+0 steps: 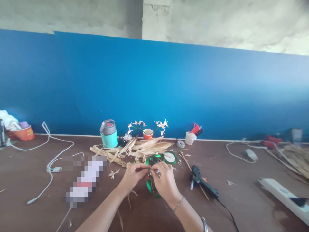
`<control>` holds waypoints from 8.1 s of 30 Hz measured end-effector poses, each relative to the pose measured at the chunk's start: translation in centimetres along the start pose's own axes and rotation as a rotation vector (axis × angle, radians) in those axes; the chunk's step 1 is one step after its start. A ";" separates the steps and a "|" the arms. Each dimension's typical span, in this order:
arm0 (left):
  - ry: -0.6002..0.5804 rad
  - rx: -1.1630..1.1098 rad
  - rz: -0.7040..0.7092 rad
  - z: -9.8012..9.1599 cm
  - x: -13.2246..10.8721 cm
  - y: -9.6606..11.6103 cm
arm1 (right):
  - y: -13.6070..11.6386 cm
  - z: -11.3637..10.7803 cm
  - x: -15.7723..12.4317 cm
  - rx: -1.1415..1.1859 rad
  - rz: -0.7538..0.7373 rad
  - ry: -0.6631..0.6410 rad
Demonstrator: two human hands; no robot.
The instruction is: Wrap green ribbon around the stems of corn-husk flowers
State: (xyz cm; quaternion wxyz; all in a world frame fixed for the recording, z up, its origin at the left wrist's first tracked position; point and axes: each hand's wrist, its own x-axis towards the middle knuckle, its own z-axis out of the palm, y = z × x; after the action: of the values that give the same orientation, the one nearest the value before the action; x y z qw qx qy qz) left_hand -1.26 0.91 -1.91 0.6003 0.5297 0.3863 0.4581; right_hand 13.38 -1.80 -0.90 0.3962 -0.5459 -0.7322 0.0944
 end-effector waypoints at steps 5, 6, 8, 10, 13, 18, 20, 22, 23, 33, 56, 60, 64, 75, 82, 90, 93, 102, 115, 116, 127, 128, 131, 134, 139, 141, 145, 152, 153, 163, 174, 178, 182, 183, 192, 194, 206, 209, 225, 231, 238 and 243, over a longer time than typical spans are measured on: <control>-0.105 0.114 0.054 -0.9 0.1 0.3 | 0.6 -0.5 0.6 0.255 0.213 -0.207; -0.121 0.116 0.050 -1.0 0.1 0.3 | 0.7 -0.6 0.7 0.318 0.266 -0.262; -0.150 0.123 0.051 -1.1 0.0 0.3 | 0.9 -0.9 0.8 0.433 0.351 -0.353; -0.178 0.141 0.051 -1.1 -0.1 0.4 | 1.1 -1.1 0.9 0.539 0.403 -0.410; -0.201 0.176 0.027 -1.2 -0.3 0.8 | 1.2 -1.2 0.9 0.657 0.427 -0.470; -0.206 0.231 0.020 -1.1 -0.4 1.0 | 1.5 -1.2 0.9 0.671 0.406 -0.516; -0.200 0.259 0.025 -1.1 -0.4 0.9 | 1.6 -1.2 0.9 0.647 0.394 -0.525; -0.195 0.296 0.032 -1.1 -0.4 0.9 | 1.7 -1.2 0.9 0.645 0.387 -0.540; -0.195 0.314 0.039 -1.1 -0.4 1.0 | 1.8 -1.2 0.8 0.654 0.384 -0.549; -0.147 0.365 0.072 -1.1 -0.2 0.6 | 1.1 -1.5 0.9 0.522 0.345 -0.429; -0.080 0.248 0.090 -0.5 0.0 0.4 | 0.2 -0.8 0.4 0.024 0.047 -0.116; -0.136 0.158 0.093 -0.7 -0.3 0.8 | 0.5 -1.1 0.7 0.307 0.182 -0.255; -0.220 0.147 0.065 -1.0 -0.4 1.0 | 0.9 -1.5 0.9 0.459 0.313 -0.391; -0.237 0.283 0.015 -0.9 -0.6 1.3 | 1.6 -1.7 0.9 0.714 0.386 -0.579; -0.103 0.311 0.056 -1.0 -0.3 0.7 | 0.7 -1.2 0.8 0.538 0.359 -0.373; -0.041 0.263 0.017 -0.1 -0.1 0.5 | 0.0 0.1 0.0 -0.012 0.008 -0.002; -0.044 0.256 -0.025 -0.2 0.0 0.2 | 0.1 0.1 -0.1 -0.090 -0.045 0.033; 0.079 0.202 -0.078 0.0 0.1 -0.2 | -0.2 -0.4 0.1 -0.214 -0.087 0.072; 0.068 -0.112 -0.307 -0.2 0.1 0.4 | 0.1 0.0 0.0 -0.224 -0.164 0.071; 0.055 -0.123 -0.329 -0.3 0.1 0.5 | 0.1 0.0 -0.1 -0.223 -0.170 0.072; 0.157 -0.491 -0.656 -0.5 0.2 0.3 | -0.1 0.1 -0.2 -0.244 -0.221 0.069; 0.156 -0.501 -0.678 -0.6 0.3 0.4 | 0.0 0.2 -0.2 -0.250 -0.228 0.069; 0.145 -0.528 -0.741 -0.9 0.5 0.9 | 0.2 0.3 -0.2 -0.271 -0.257 0.076; 0.153 -0.559 -0.767 -1.0 0.6 1.3 | 0.4 0.4 -0.2 -0.282 -0.276 0.088; 0.173 -0.558 -0.698 -0.5 0.3 1.2 | 0.4 0.5 -0.1 -0.295 -0.268 0.116; 0.172 -0.540 -0.653 -0.4 0.2 0.9 | 0.4 0.4 -0.1 -0.287 -0.256 0.131; 0.081 -0.300 -0.446 -0.4 0.0 0.5 | 0.5 0.2 -0.1 -0.215 -0.231 0.126; -0.051 0.020 -0.138 -0.9 -0.1 0.8 | 0.4 -0.5 0.3 0.068 0.042 -0.014; -0.059 0.056 -0.123 -1.1 -0.1 0.9 | 0.4 -0.6 0.4 0.124 0.107 -0.060; -0.126 0.121 -0.118 -1.9 0.2 0.3 | 0.6 -1.0 0.8 0.522 0.510 -0.356; -0.190 0.160 -0.029 -1.8 -0.4 1.3 | 0.8 -1.8 0.9 0.777 0.507 -0.469; -0.200 0.105 -0.029 -1.6 -0.5 1.3 | 0.8 -1.8 0.8 0.862 0.511 -0.468; -0.171 0.124 -0.057 -1.7 -0.4 1.1 | 0.4 -1.7 0.8 0.901 0.499 -0.433; -0.163 0.140 -0.068 -1.8 -0.3 1.0 | 0.3 -1.7 0.8 0.887 0.500 -0.417; -0.133 0.013 -0.141 -1.7 -0.1 0.6 | 0.4 -1.1 0.8 0.581 0.449 -0.261; -0.131 -0.029 -0.126 -1.5 -0.2 0.8 | 0.4 -1.2 0.8 0.602 0.454 -0.265; -0.122 0.128 -0.047 -1.9 0.0 0.7 | 0.0 -1.7 0.7 0.867 0.504 -0.392; -0.155 0.167 -0.004 -1.8 -0.1 1.1 | 0.3 -1.6 0.7 0.873 0.488 -0.431; -0.003 0.226 -0.090 -0.8 0.0 0.7 | -0.3 -0.3 0.0 -0.071 -0.104 0.009; 0.005 -0.069 -0.180 0.1 0.0 -0.3 | 0.1 0.1 -0.1 -0.157 -0.175 0.138; 0.029 -0.267 -0.267 0.6 -0.1 -0.5 | 0.3 0.4 -0.2 -0.174 -0.175 0.172; 0.010 -0.238 -0.220 0.5 -0.2 -0.3 | 0.4 0.5 -0.2 -0.158 -0.187 0.169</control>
State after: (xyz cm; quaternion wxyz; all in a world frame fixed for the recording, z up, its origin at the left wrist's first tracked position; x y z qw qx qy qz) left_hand -0.75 0.61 -2.17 0.7033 0.4069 0.3881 0.4349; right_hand 13.40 -1.69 -1.56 0.4192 -0.5110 -0.7489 -0.0472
